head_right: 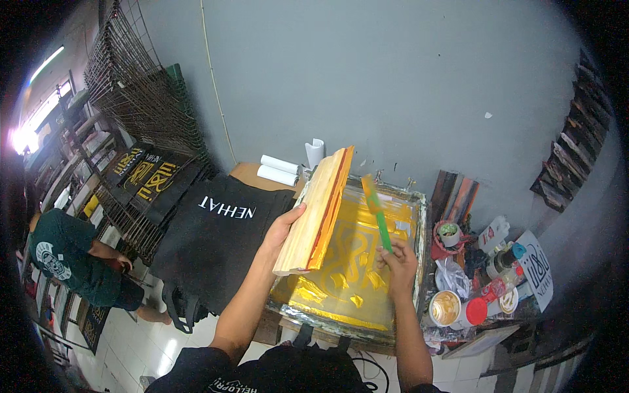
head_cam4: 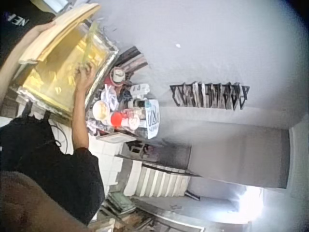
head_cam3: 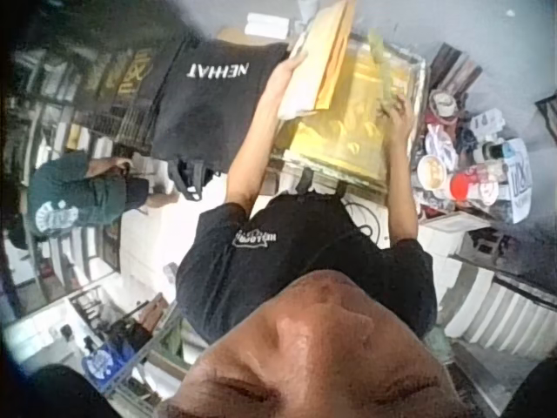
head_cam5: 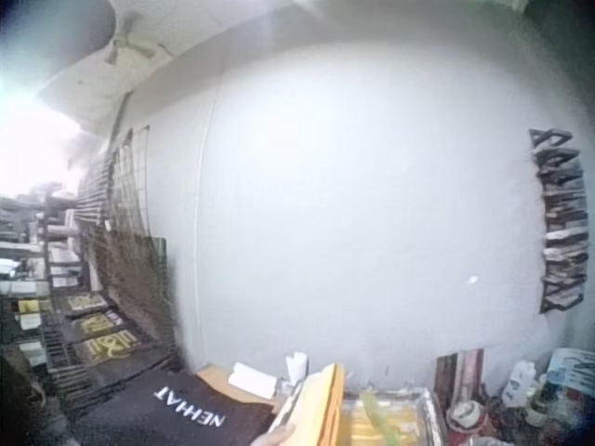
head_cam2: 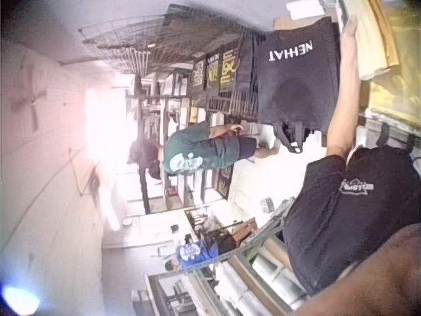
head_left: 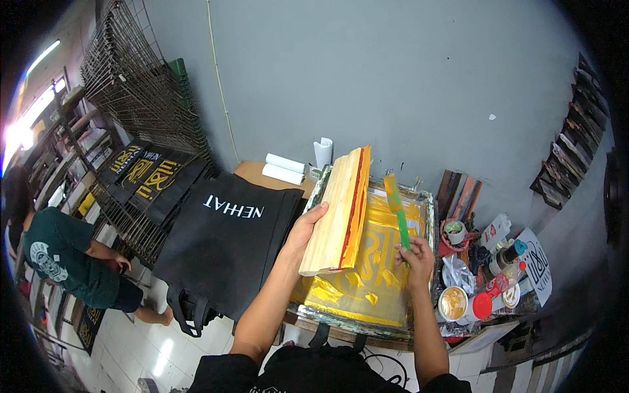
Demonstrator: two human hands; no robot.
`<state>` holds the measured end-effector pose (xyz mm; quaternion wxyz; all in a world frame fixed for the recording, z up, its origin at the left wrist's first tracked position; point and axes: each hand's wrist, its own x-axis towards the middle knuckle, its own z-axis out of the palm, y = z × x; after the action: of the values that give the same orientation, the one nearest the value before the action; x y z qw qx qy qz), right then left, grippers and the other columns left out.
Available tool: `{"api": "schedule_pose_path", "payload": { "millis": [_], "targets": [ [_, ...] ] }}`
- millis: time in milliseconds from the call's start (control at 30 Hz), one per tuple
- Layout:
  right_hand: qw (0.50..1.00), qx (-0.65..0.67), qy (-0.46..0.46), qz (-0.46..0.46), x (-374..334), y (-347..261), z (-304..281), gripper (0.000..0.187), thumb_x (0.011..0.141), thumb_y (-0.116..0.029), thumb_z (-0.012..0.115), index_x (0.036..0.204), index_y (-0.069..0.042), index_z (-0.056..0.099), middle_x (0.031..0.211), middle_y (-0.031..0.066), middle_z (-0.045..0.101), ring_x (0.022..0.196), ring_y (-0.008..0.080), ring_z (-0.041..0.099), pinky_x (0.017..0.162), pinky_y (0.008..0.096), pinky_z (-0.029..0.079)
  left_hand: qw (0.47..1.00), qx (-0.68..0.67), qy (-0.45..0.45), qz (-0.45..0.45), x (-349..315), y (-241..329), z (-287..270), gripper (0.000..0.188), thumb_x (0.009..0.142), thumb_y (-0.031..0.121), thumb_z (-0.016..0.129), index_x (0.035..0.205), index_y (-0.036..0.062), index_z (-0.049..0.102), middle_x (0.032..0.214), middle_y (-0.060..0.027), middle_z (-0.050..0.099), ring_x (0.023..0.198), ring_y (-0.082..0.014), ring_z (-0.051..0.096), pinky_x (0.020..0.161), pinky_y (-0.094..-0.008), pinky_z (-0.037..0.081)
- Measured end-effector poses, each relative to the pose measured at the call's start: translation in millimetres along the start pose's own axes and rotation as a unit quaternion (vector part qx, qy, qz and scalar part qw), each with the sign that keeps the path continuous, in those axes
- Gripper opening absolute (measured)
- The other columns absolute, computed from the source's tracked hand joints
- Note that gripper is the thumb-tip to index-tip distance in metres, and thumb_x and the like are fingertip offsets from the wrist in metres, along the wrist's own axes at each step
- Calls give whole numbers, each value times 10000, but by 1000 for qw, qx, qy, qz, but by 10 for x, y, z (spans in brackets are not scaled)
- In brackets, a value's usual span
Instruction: The person prepares a squeegee with yellow ink using a small spatula and then performs screen printing on several black tote bags by pressing and dragging the squeegee across the screen before removing each bag and stacking them.
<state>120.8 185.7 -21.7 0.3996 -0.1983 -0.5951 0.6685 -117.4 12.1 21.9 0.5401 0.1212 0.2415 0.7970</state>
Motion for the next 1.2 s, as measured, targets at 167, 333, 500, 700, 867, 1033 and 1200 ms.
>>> {"api": "schedule_pose_path", "payload": {
  "millis": [167,333,500,700,867,1033,1200],
  "targets": [
    [987,103,-67,108,393,-228,445,257,988,-239,621,1130,-25,615,771,110,680,472,108,506,406,245,371,1000,3,7,-24,-13,-102,-8,421,1028,311,560,1275,-26,611,1090,-190,735,870,-259,755,756,-392,634],
    [970,130,-113,170,436,-73,575,296,1018,-317,579,1086,-34,635,657,54,613,392,68,408,346,234,268,999,-23,4,-45,-34,-134,24,416,1022,305,570,1271,-25,619,1088,-193,735,862,-260,755,744,-386,635],
    [975,50,-104,192,247,-66,366,285,1023,-313,565,1050,-44,653,619,31,569,374,61,354,341,237,253,999,-24,15,-19,-50,-65,106,410,1016,296,582,1258,-32,627,1075,-196,738,855,-258,757,741,-385,637],
    [990,-49,-21,130,9,256,1,246,996,-305,596,1062,-76,663,695,15,583,488,84,448,439,229,345,995,47,54,-75,-159,11,-25,509,950,439,655,1181,-15,663,991,-170,744,781,-263,746,702,-399,625],
    [983,-11,-47,177,-410,-123,-460,247,983,-206,585,1164,-42,627,914,70,649,811,115,620,702,279,500,990,119,36,69,87,-186,-205,487,948,405,657,1243,18,630,1048,-121,721,855,-208,716,781,-334,583],
    [995,6,2,102,-444,60,-534,182,1022,-220,548,1152,-94,571,805,48,624,588,113,576,453,256,465,995,29,-38,87,84,-295,-221,487,1025,281,589,1412,6,480,1225,-152,668,1008,-225,714,888,-359,578],
    [986,-7,26,167,-406,-335,-421,238,955,-142,648,1166,-51,589,830,66,671,587,110,557,479,234,416,992,49,-13,112,125,-270,-225,503,1033,237,579,1443,-10,424,1264,-147,642,1068,-228,691,926,-376,567]
  ]
}}
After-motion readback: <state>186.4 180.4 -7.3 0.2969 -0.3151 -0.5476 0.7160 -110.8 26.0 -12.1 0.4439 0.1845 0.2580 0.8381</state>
